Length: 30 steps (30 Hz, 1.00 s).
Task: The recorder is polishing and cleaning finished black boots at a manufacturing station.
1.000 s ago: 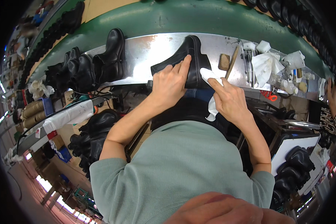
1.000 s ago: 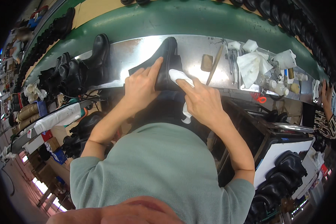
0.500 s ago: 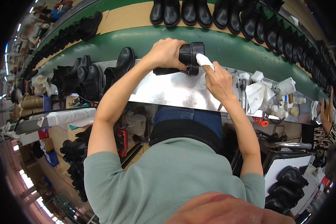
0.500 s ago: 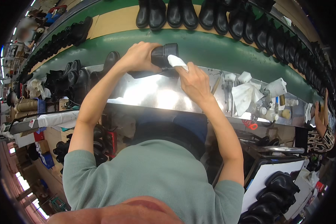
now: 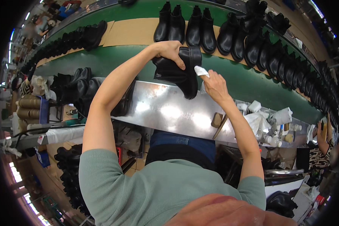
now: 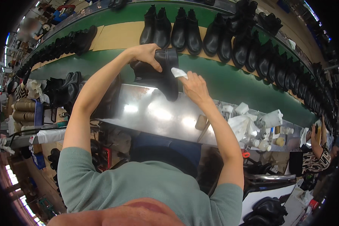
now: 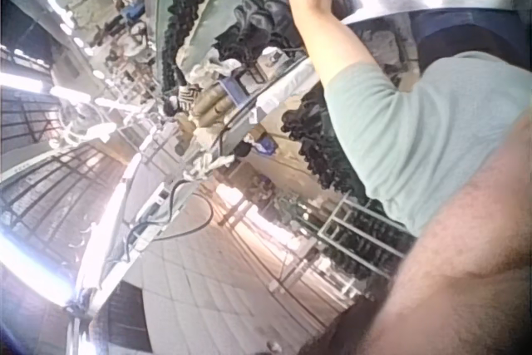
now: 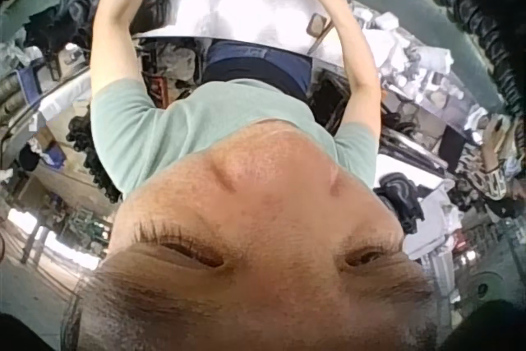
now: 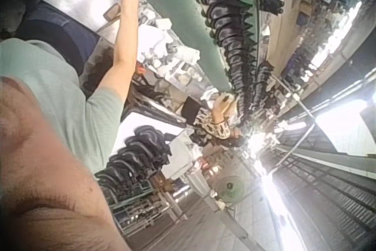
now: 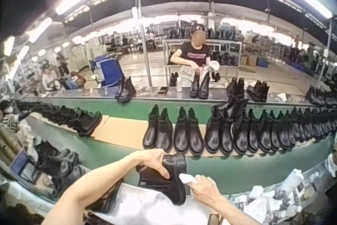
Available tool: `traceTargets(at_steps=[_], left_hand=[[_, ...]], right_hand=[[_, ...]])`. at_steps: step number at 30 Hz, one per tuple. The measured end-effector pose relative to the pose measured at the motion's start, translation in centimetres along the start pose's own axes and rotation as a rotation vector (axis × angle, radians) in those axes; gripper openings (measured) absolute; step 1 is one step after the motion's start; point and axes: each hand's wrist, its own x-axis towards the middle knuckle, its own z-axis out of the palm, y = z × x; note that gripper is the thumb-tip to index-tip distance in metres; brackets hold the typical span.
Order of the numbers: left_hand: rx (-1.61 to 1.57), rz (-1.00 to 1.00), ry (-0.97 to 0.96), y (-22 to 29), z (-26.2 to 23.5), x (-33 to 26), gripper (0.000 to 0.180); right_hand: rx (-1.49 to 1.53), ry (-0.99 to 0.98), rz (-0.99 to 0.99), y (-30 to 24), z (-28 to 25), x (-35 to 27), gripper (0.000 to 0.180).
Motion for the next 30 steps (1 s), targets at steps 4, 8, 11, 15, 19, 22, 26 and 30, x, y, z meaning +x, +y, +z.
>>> traceTargets(at_steps=[4,8,11,15,19,22,26,30], left_hand=[[0.016,-0.049,-0.045,-1.6,-1.7,2.9,0.067],[-0.111,-0.118,-0.102,-2.4,-2.7,4.6,0.059],[-0.144,-0.034,-0.035,-3.9,-3.0,5.6,0.042],[0.006,0.003,-0.040,-5.0,-3.0,7.1,0.046],[-0.027,0.040,-0.017,-3.4,-2.0,6.7,0.053],[0.124,0.061,0.050,-2.5,-1.3,5.8,0.057],[0.164,0.104,0.081,2.1,-0.5,2.5,0.054],[0.296,0.096,0.047,6.2,0.9,-0.7,0.055]], right_hand=[[0.057,-0.030,0.013,1.4,2.5,0.2,0.025],[0.040,-0.065,0.010,2.9,4.4,0.7,0.027],[0.026,-0.079,0.021,3.5,4.3,1.9,0.029],[0.015,-0.074,0.083,2.3,2.7,4.9,0.031],[0.038,-0.026,0.277,1.4,0.5,6.5,0.034],[0.137,-0.137,0.396,0.7,-1.8,7.5,0.037],[0.200,-0.339,0.494,0.7,-6.2,9.4,0.046],[0.387,-0.443,0.481,2.3,-8.6,9.5,0.051]])
